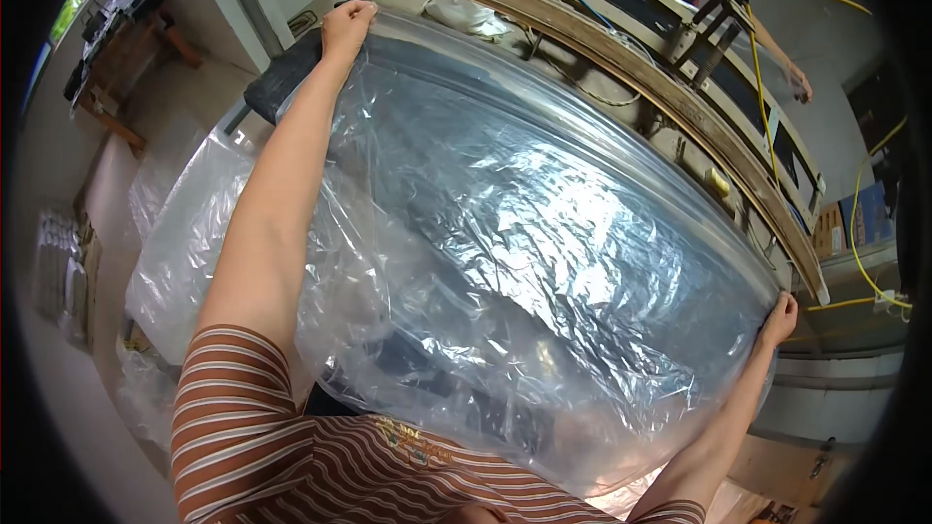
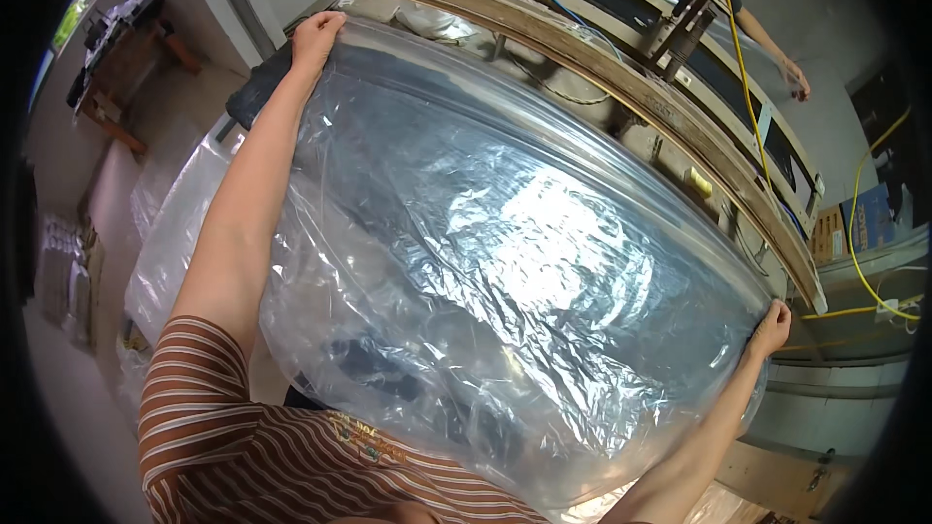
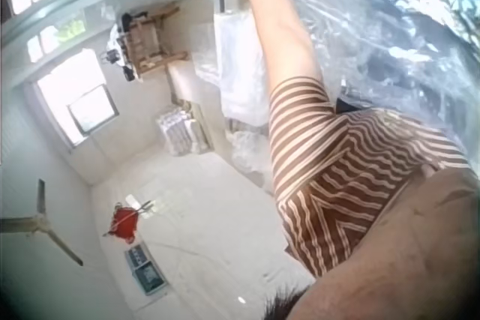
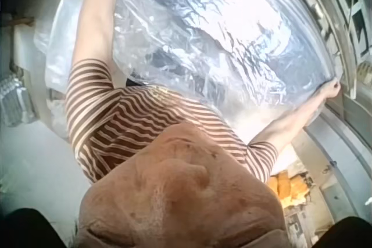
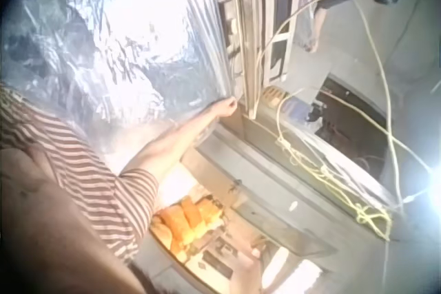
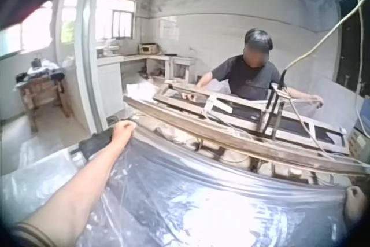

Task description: The person wraps a large, dark-colored rectangular object, likely a mattress or cushion, with a clear plastic sheet. They repeatedly pull the plastic over the object, smooth it out, and tuck the edges underneath to secure the covering.

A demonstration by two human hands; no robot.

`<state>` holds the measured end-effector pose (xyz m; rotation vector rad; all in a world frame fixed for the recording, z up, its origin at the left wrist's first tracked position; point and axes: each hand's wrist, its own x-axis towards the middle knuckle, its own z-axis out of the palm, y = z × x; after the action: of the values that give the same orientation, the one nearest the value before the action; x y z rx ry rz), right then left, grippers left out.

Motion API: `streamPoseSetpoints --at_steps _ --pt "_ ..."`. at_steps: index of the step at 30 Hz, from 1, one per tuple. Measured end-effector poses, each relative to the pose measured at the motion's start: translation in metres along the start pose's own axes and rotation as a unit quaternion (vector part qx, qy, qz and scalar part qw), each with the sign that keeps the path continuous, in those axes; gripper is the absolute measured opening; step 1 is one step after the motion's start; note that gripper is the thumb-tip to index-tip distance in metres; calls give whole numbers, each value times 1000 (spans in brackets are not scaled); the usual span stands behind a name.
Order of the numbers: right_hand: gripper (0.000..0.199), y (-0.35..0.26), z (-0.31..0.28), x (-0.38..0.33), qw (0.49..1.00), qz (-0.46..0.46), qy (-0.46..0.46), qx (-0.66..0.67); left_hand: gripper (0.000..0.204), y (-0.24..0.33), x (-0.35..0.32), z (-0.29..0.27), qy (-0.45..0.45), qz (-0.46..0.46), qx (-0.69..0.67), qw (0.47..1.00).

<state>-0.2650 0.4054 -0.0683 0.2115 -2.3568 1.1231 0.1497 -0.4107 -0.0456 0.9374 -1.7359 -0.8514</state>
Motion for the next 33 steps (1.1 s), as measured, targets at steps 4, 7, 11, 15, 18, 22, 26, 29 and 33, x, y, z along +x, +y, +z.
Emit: streamPoseSetpoints --at_steps 4,7,11,15,18,22,26,29,33 --pt "28 9 4 9 999 -28 12 -11 25 -5 14 12 -1 -14 33 999" --pt "30 19 -6 16 992 -53 61 -94 23 3 16 24 36 -38 115 992" --pt "31 21 3 14 981 -62 102 -152 27 -15 27 16 85 -94 35 991" --pt "34 13 -11 16 995 52 65 62 22 -27 38 3 19 -196 -283 939" --pt "39 -7 -8 -2 987 91 53 122 27 -20 41 -8 57 -162 -191 966" --pt "44 -17 -3 5 995 76 60 -1 44 -37 54 -23 122 -83 45 988" --pt "50 -18 -21 20 961 219 -82 144 46 -18 19 -11 -98 58 275 955" --pt "52 -39 -57 -6 981 129 -77 121 27 25 7 -42 -26 -78 -168 982" --pt "42 -85 -75 -83 967 -117 2 -227 21 27 -4 -114 -100 -18 -201 974"
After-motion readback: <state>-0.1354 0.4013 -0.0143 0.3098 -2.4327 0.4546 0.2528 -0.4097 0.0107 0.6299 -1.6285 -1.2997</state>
